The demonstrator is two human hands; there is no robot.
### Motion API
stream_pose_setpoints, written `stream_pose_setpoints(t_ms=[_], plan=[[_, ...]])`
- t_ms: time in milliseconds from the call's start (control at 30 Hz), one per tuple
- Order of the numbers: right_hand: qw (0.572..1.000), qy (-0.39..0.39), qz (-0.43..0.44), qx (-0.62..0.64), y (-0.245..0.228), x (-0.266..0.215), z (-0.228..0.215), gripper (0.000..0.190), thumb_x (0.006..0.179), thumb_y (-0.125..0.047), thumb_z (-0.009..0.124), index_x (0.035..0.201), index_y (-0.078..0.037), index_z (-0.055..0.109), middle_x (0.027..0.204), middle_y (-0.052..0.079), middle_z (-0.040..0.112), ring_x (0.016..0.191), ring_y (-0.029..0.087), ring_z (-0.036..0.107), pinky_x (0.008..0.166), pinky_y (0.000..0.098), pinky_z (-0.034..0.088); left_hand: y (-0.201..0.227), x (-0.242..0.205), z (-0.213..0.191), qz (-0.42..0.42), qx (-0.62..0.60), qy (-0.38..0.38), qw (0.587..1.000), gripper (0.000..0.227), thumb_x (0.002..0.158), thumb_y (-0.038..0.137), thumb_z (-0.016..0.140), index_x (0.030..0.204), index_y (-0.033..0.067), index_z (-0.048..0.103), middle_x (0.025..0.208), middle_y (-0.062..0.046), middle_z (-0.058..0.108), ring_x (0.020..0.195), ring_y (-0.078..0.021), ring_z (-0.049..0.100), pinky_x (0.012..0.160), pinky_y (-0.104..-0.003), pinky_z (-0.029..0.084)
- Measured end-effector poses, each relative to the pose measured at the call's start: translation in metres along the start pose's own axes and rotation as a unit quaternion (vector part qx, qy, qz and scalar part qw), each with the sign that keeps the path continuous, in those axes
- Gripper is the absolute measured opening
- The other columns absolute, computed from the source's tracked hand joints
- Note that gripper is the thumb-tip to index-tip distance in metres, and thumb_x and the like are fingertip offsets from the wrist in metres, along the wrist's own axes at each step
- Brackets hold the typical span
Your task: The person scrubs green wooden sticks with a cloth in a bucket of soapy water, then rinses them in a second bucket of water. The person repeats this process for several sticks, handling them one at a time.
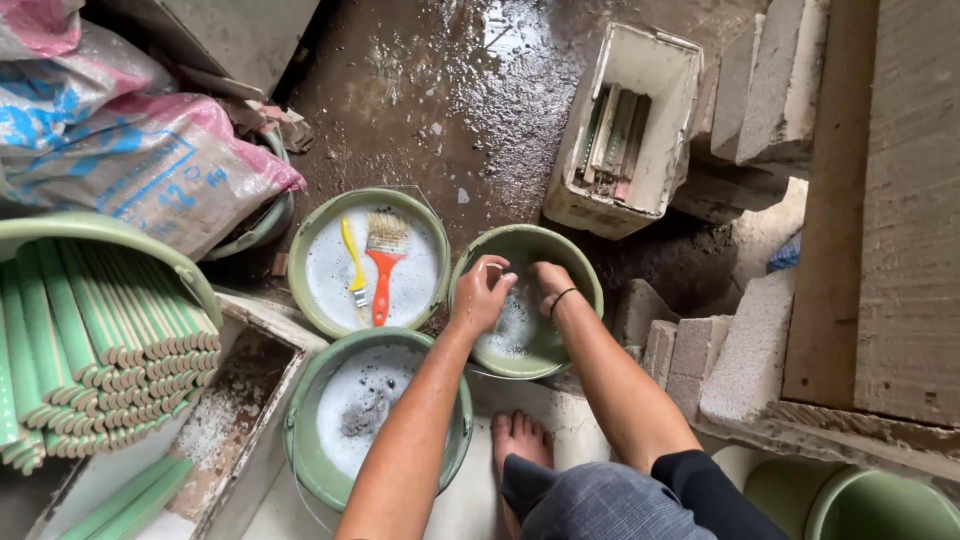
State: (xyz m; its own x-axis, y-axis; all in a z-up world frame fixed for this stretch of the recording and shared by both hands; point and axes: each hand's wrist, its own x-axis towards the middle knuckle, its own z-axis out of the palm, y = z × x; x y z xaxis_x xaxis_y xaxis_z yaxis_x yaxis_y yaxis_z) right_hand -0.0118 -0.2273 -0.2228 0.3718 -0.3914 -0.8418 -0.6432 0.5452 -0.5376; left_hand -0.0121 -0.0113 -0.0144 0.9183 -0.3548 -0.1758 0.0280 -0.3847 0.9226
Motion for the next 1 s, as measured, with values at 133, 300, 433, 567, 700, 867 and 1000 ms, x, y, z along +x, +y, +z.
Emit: stream_pose_setpoints(t_ms=[133, 300, 433, 567, 700, 867, 1000], plan=[[0.973, -0.223, 0.040, 0.048, -0.081, -0.189, 0.003, 0.025, 0.091, -0.025, 0.064, 0.099, -0.003, 0.073, 0.084, 0.013, 0.074, 0.069, 0.023, 0.075, 0.062, 0.0321, 0.061, -0.013, 0.013, 0.003, -0.003, -0.013, 0.020, 1.000, 0.032, 0.092, 0.018, 0.067, 0.125, 0.0182, 0.065, 0.095, -0.010, 0.075, 0.096, -0.0295, 0.073, 0.088, -0.043, 0.058], [0.907, -0.342, -0.216, -0.117, -0.103, -0.320, 0.009, 0.033, 0.096, -0.017, 0.068, 0.125, 0.000, 0.071, 0.112, 0.017, 0.076, 0.107, 0.023, 0.071, 0.098, 0.0429, 0.056, 0.022, -0.004, -0.010, -0.015, -0.017, -0.157, 0.987, 0.082, 0.088, -0.011, 0.051, 0.163, 0.0112, 0.024, 0.135, -0.027, 0.061, 0.134, -0.0417, 0.055, 0.118, -0.049, 0.042], [0.908, -0.273, -0.298, -0.112, -0.094, -0.258, 0.002, 0.035, 0.096, -0.020, 0.068, 0.126, -0.001, 0.070, 0.109, 0.017, 0.076, 0.102, 0.025, 0.074, 0.090, 0.0432, 0.060, 0.050, -0.016, -0.028, -0.026, -0.025, -0.184, 0.982, 0.067, 0.092, -0.002, 0.049, 0.157, 0.0024, 0.033, 0.139, -0.033, 0.057, 0.134, -0.0500, 0.051, 0.116, -0.059, 0.041], [0.988, -0.041, -0.136, -0.059, -0.047, -0.117, 0.001, 0.028, 0.088, -0.024, 0.070, 0.113, -0.012, 0.071, 0.096, 0.007, 0.074, 0.081, 0.025, 0.071, 0.064, 0.0385, 0.058, -0.017, 0.006, -0.003, 0.053, -0.004, -0.146, 0.988, 0.071, 0.098, 0.007, 0.053, 0.162, 0.0061, 0.022, 0.127, -0.015, 0.068, 0.123, -0.0345, 0.063, 0.109, -0.046, 0.050], [0.990, 0.076, -0.026, -0.113, 0.005, -0.001, -0.003, 0.048, 0.079, -0.030, 0.067, 0.115, 0.001, 0.066, 0.114, 0.021, 0.065, 0.109, 0.041, 0.067, 0.084, 0.0624, 0.052, -0.025, 0.008, -0.005, 0.057, 0.012, -0.125, 0.990, 0.072, 0.099, 0.007, 0.054, 0.162, 0.0032, 0.020, 0.128, -0.016, 0.067, 0.118, -0.0348, 0.065, 0.106, -0.047, 0.051], [0.987, -0.155, 0.026, 0.024, -0.067, -0.147, 0.010, 0.034, 0.097, -0.035, 0.056, 0.109, -0.006, 0.068, 0.088, 0.013, 0.073, 0.074, 0.026, 0.072, 0.064, 0.0345, 0.060, -0.029, 0.012, -0.007, 0.045, 0.022, -0.089, 0.995, 0.056, 0.098, 0.010, 0.059, 0.152, 0.0075, 0.045, 0.119, -0.011, 0.071, 0.115, -0.0310, 0.068, 0.101, -0.042, 0.055], [0.939, -0.305, -0.150, -0.060, -0.108, -0.317, 0.021, 0.033, 0.092, -0.025, 0.069, 0.114, 0.000, 0.074, 0.099, 0.017, 0.078, 0.088, 0.024, 0.077, 0.083, 0.0405, 0.062, -0.025, 0.008, -0.001, -0.020, 0.039, -0.081, 0.996, 0.031, 0.093, 0.015, 0.061, 0.120, 0.0231, 0.074, 0.102, -0.002, 0.078, 0.107, -0.0281, 0.072, 0.094, -0.043, 0.058]])
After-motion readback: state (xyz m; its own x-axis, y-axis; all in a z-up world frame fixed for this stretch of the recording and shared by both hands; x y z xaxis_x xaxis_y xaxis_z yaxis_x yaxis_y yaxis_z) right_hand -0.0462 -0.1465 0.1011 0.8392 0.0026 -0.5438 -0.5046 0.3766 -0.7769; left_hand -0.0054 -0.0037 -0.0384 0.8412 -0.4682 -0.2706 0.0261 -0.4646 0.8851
